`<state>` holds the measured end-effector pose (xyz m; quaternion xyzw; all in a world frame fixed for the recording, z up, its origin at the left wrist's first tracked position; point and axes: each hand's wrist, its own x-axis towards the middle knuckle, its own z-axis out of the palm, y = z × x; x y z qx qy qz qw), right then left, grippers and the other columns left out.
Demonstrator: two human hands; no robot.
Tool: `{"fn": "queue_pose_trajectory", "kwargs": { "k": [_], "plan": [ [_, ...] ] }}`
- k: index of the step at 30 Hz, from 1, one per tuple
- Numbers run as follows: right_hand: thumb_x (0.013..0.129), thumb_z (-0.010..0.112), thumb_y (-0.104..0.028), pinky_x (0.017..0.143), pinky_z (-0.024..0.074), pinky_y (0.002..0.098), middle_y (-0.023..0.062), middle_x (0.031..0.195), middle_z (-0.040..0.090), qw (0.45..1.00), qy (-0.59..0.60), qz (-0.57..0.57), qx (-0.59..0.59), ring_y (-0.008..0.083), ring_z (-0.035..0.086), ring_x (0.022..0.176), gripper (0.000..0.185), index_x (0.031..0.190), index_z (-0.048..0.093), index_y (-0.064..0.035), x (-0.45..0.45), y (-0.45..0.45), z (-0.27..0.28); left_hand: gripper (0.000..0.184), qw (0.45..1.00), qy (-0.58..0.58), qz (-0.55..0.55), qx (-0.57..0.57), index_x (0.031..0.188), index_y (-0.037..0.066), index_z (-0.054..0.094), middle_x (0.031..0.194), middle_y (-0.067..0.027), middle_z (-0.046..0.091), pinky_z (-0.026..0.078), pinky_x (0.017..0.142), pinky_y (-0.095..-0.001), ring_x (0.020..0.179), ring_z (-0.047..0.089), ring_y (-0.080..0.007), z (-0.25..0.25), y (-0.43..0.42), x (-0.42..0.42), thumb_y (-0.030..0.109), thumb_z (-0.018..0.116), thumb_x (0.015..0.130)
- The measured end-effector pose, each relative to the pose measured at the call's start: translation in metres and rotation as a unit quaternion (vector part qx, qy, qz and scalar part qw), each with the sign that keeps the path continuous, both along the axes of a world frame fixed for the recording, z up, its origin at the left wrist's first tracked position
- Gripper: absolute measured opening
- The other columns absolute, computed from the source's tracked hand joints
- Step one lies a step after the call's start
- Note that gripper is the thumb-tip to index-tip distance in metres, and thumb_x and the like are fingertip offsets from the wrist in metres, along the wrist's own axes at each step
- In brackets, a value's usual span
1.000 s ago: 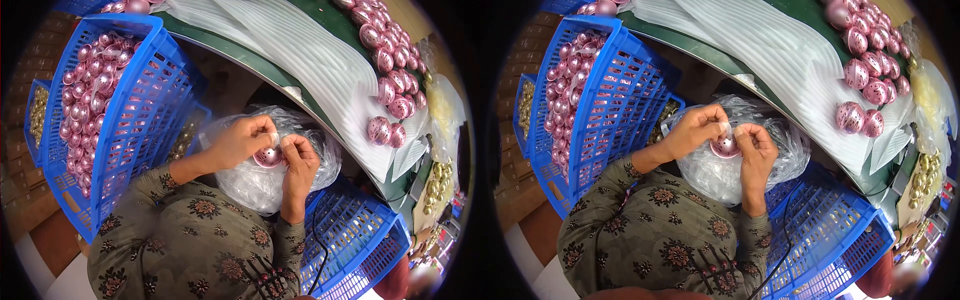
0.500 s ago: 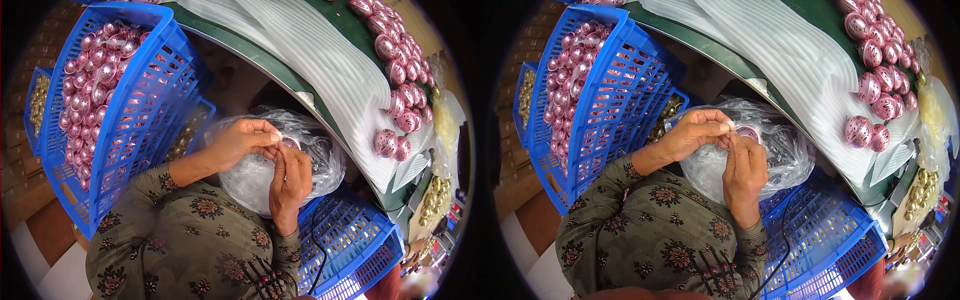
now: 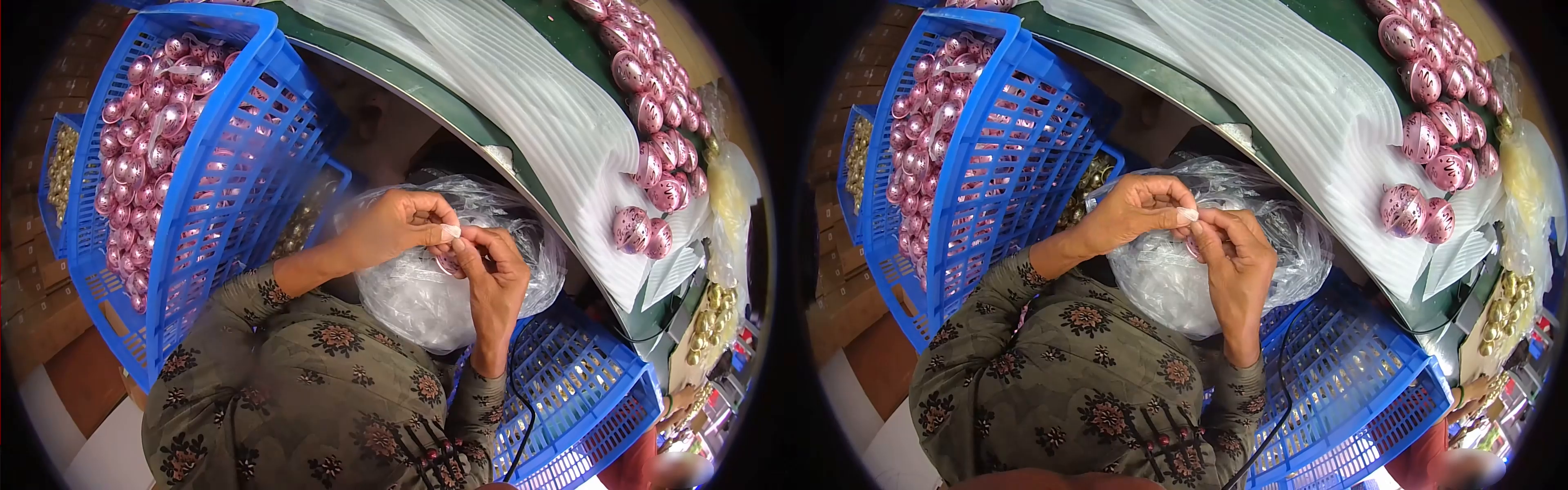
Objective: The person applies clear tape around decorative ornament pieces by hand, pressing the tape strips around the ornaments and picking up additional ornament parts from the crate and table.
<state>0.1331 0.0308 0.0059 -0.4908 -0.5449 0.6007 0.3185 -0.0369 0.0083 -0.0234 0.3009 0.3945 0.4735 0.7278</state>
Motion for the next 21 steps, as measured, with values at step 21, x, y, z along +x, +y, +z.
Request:
{"fn": "queue_pose_trajectory", "kwargs": {
  "k": [21],
  "plan": [
    [0.088, 0.061, -0.002, 0.056, 0.0494, 0.0229, 0.0067, 0.083, 0.055, 0.971, -0.136, -0.019, 0.196, 0.0116, 0.059, 0.067, 0.007, 0.093, 0.058, 0.0004, -0.011, -0.018, -0.014, 0.015, 0.994, 0.102, 0.029, 0.002, 0.103, 0.001, 0.051, 0.093, -0.0073, 0.063, 0.051, 0.074, -0.0243, 0.083, 0.060, -0.0097, -0.001, -0.016, 0.008, 0.013, 0.055, 0.094]
  ]
}}
